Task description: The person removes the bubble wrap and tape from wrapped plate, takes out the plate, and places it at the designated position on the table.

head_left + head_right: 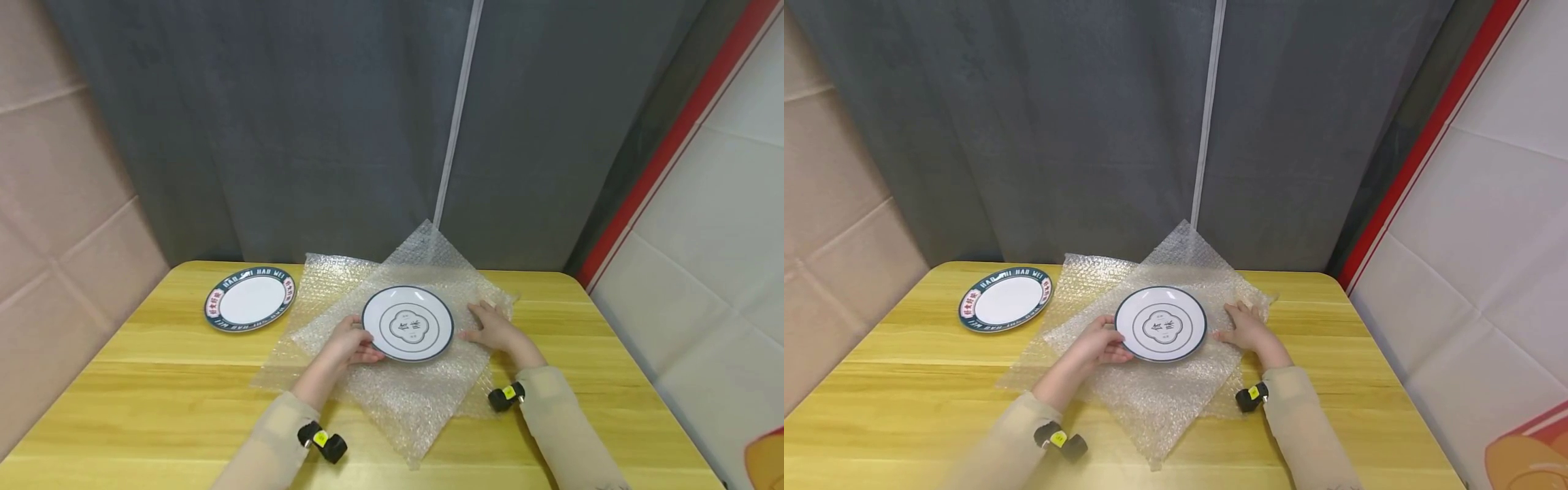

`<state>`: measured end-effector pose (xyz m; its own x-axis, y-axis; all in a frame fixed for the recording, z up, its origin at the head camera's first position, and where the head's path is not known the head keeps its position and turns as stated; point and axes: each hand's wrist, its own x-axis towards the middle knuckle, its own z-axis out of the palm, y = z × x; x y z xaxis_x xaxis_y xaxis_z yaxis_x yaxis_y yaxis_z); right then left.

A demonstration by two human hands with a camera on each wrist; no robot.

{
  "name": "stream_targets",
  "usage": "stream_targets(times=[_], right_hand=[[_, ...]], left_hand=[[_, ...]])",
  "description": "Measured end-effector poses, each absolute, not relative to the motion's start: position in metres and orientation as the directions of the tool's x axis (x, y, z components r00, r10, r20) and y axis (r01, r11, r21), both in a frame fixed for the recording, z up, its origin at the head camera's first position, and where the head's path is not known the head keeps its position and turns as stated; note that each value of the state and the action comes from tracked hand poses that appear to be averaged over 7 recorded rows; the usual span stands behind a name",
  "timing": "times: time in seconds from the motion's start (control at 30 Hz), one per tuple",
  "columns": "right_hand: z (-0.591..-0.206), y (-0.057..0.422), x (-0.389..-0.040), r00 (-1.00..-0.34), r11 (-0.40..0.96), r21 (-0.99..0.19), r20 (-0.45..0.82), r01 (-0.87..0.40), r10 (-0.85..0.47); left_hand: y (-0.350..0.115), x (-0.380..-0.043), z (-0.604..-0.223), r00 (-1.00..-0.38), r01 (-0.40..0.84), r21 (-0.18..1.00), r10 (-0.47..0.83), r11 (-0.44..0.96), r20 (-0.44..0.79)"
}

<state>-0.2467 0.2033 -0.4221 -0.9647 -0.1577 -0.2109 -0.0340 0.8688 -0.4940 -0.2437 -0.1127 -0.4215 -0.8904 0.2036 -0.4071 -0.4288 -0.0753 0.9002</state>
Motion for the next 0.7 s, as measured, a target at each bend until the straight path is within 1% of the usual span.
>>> stream_targets(times=[0.43,0.7], right_hand=[[-0.423,0.203,-0.247,-0.963,0.871,-0.489,-0.215,-0.036,-0.161],[-0.420,0.203,-0.247,-0.962,0.871,-0.491,-0.222,-0.032,-0.160]], left_hand=[[-0.122,-0.237,-0.417,-0.909,-0.392,0.914,0.203,-0.109,-0.366],[-0.131,-0.237,-0.409,-0.919,-0.366,0.926,0.194,-0.093,-0.344]])
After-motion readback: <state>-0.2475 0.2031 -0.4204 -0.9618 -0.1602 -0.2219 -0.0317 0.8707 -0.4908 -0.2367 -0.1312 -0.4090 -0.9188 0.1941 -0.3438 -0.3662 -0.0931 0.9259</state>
